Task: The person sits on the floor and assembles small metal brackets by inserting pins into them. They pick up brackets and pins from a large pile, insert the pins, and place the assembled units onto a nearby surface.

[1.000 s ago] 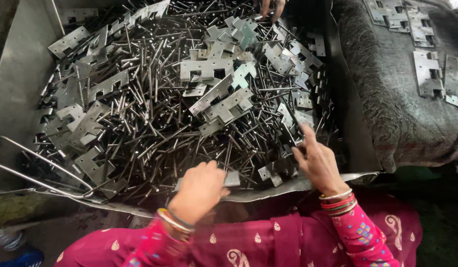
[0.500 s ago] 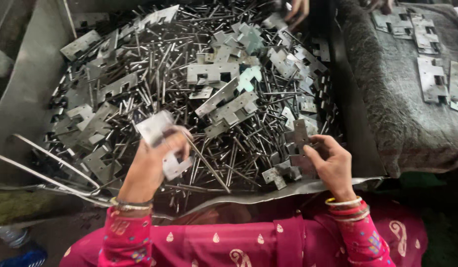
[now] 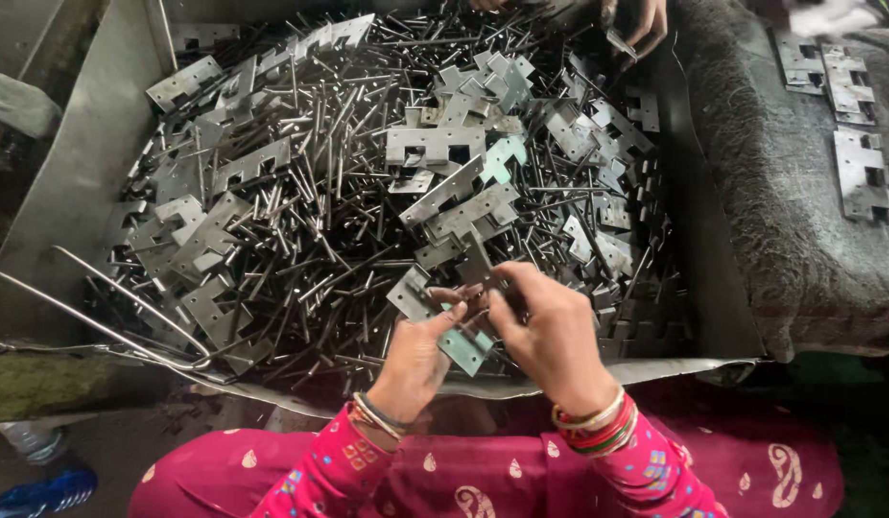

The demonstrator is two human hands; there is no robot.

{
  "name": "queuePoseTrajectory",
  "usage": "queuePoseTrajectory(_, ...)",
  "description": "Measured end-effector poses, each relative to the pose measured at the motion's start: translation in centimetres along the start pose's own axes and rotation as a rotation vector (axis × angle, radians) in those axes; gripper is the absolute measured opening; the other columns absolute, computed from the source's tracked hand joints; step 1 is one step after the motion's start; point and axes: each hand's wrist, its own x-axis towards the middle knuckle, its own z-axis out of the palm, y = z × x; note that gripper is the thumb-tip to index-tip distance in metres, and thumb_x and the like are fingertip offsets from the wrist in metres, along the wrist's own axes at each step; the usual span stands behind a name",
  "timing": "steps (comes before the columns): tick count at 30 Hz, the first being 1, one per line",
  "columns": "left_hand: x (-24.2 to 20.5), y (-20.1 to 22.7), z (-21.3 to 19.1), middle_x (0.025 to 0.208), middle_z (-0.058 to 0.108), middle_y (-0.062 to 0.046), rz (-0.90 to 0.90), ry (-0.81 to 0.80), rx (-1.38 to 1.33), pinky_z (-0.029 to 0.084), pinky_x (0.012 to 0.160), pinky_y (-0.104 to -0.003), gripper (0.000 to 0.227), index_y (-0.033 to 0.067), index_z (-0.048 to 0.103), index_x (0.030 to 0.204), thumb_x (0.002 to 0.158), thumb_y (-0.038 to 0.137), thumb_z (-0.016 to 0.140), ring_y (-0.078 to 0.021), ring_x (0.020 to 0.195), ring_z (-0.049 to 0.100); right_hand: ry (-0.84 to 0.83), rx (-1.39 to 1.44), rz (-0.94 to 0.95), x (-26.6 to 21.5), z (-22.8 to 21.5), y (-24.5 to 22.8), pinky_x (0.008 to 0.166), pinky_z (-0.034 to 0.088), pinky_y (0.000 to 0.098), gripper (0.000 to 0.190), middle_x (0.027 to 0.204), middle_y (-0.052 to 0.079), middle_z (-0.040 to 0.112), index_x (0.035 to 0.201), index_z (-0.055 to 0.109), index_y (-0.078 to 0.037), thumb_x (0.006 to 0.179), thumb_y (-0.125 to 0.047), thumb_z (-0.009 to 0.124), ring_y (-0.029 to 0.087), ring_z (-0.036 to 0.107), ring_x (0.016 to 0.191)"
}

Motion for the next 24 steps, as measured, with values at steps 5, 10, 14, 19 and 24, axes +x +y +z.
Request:
queuePoseTrajectory(5, -0.5, 0.9, 0.5, 0.118, 0.071, -0.014, -0.053, -0.027, -0.130, 0.059, 0.092, -0.042, 0.034, 0.0054, 0.058, 0.126, 0.093, 0.012, 0.062, -0.0257, 0.103, 0.072, 0.096, -0.087, -0.259, 0.1, 0.2, -0.8, 0.070, 0.057, 0.0371, 0.026, 0.097, 0.016, 0.073, 0.113, 0.068, -0.002, 0.088, -0.007, 0.074, 0.031, 0.073, 0.083)
queuePoseTrajectory(10, -0.9, 1.4, 1.5, 0.123, 0.069, -0.021, -0.123, -0.202, -0.435, 0.058, 0.092, -0.043, 0.060, 0.0053, 0.052, 0.129, 0.101, 0.057, 0.049, -0.0280, 0.105, 0.070, -0.072, -0.149, -0.437, -0.5, 0.2, -1.3, 0.068, 0.056, 0.0378, 0.026, 0.094, 0.012, 0.074, 0.105, 0.069, -0.006, 0.081, -0.012, 0.081, 0.031, 0.072, 0.080)
queuePoseTrajectory(14, -1.1, 1.5, 1.3, 0.120, 0.068, -0.015, -0.115, -0.110, -0.346, 0.057, 0.091, -0.043, 0.055, 0.0111, 0.050, 0.137, 0.102, 0.054, 0.045, -0.0274, 0.103, 0.069, -0.023, 0.022, -0.131, -1.8, -0.2, 0.5, 0.066, 0.058, 0.0273, 0.031, 0.094, 0.007, 0.076, 0.115, 0.074, -0.010, 0.085, -0.013, 0.082, 0.016, 0.074, 0.076)
queuePoseTrajectory(19, -1.5, 0.9, 2.4, 0.126, 0.069, -0.009, -0.018, -0.203, -0.186, 0.057, 0.095, -0.038, 0.052, 0.0065, 0.054, 0.139, 0.106, 0.044, 0.042, -0.0211, 0.107, 0.068, -0.253, 0.323, 0.125, -3.5, 1.3, 5.2, 0.069, 0.054, 0.0243, 0.047, 0.101, 0.004, 0.076, 0.129, 0.067, -0.005, 0.083, -0.008, 0.078, 0.010, 0.066, 0.083)
queuePoseTrajectory(24, -1.1, 3.1, 1.7, 0.117, 0.070, -0.008, 0.408, -0.133, 0.467, 0.050, 0.093, -0.038, 0.035, 0.0030, 0.070, 0.127, 0.113, 0.028, 0.051, -0.0209, 0.104, 0.065, -0.304, 1.047, 0.552, -5.4, 3.3, 7.9, 0.078, 0.055, 0.0273, 0.039, 0.107, 0.009, 0.073, 0.129, 0.064, 0.005, 0.091, 0.000, 0.071, 0.013, 0.068, 0.092)
